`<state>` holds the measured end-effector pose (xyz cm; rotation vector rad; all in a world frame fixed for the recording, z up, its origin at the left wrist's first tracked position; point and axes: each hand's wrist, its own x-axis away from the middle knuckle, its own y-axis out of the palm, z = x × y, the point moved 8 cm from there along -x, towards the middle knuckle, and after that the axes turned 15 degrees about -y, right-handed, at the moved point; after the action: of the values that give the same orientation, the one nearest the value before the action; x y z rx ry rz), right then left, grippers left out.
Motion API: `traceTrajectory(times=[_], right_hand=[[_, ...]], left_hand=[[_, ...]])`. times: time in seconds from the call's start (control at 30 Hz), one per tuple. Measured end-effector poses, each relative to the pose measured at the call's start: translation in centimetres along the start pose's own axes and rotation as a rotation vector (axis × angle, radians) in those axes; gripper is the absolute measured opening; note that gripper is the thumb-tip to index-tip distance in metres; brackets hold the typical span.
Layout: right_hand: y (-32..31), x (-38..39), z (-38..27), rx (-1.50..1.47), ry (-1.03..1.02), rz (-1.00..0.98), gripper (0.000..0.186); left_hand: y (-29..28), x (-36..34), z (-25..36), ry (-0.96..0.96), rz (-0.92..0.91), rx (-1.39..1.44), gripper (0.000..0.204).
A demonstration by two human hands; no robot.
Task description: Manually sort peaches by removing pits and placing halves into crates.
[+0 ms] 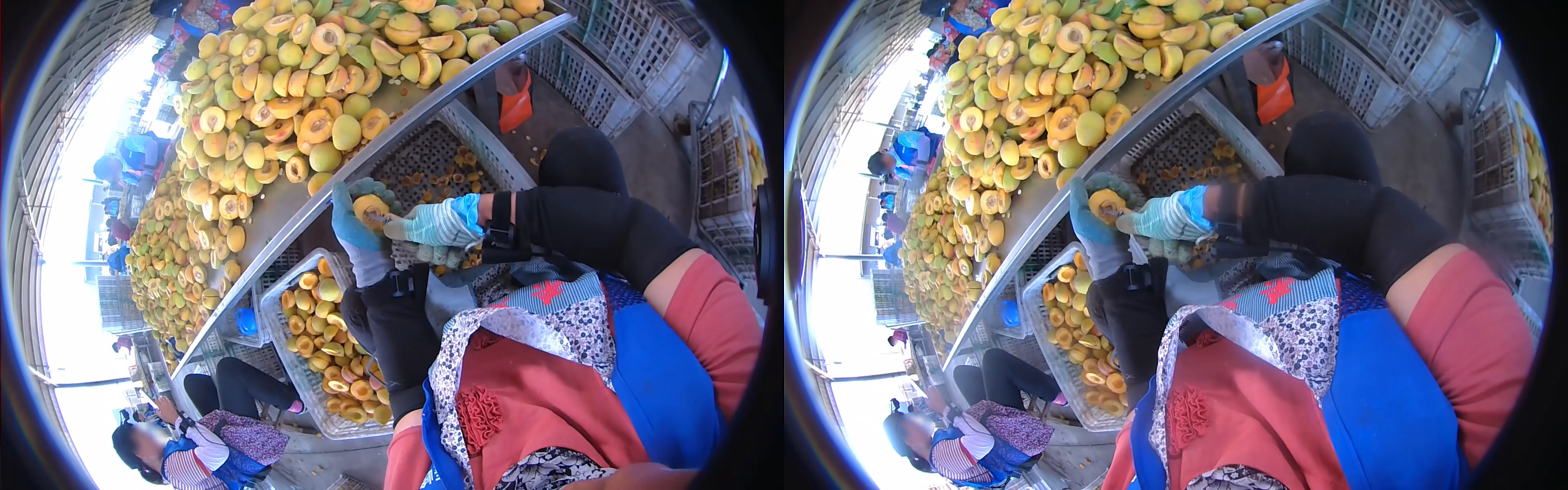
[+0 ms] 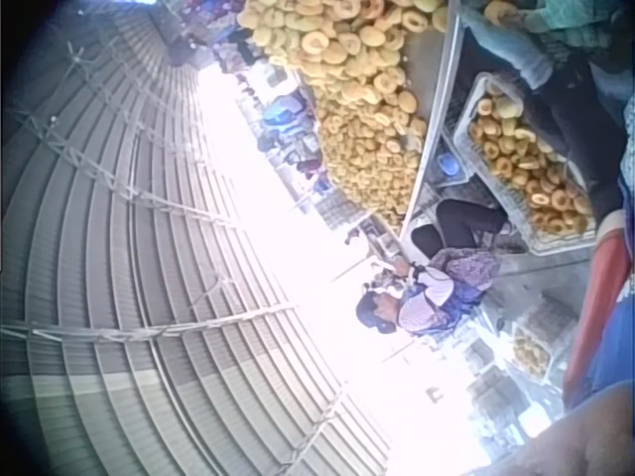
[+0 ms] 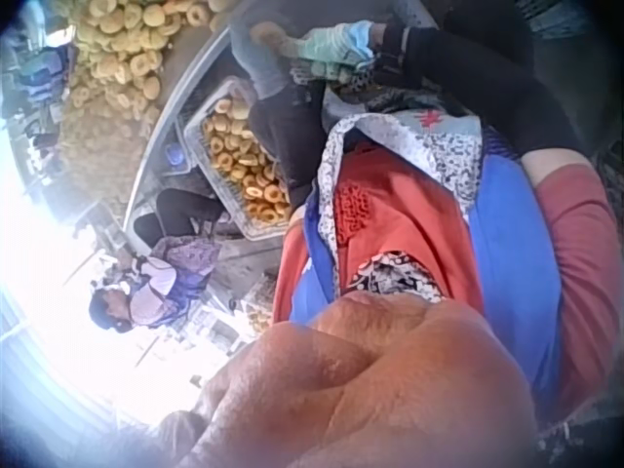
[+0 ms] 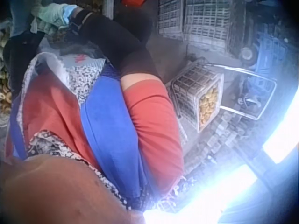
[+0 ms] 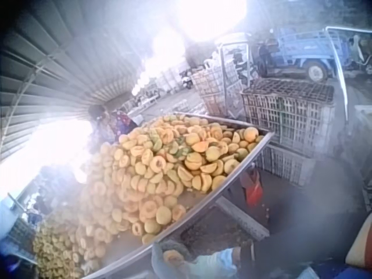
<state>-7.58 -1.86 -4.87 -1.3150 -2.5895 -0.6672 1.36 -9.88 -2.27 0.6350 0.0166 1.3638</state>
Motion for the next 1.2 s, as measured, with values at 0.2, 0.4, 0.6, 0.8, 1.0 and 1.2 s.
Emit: traceTrajectory(times=[0.2, 0.4, 0.6, 0.8, 1.0, 1.2], right_hand=[[-0.8, 0.5, -2.1, 0.312, -0.122, 0.19, 0.052], [-1.3, -0.9, -1.1, 0.44, -0.235, 0.16, 0.052], [0.7, 0.3, -0.1, 0.064, 0.019, 0.04, 0.048], [0.3, -2.6, 0.9, 0.002, -0.306, -0.093, 0.044], [-0.8, -0.6, -2.4, 0.602, -0.406, 0.06, 0.042], [1.1, -0.7, -1.2, 0.245, -0.387, 0.006, 0.043]], left_hand=[[0.3, 0.5, 0.0, 0.101, 0.1, -0.032, 0.049], [0.1, 0.0, 0.3, 0.074, 0.053, -0.177, 0.05], [0.7, 0.0, -0.4, 0.039, -0.088, 0.105, 0.044], [1.8, -0.2, -0.1, -0.02, -0.305, 0.31, 0.039], [2.4, 1.5, 0.8, 0.05, -0.31, 0.376, 0.037], [2.6, 2.5, 1.8, 0.206, -0.208, 0.165, 0.039]])
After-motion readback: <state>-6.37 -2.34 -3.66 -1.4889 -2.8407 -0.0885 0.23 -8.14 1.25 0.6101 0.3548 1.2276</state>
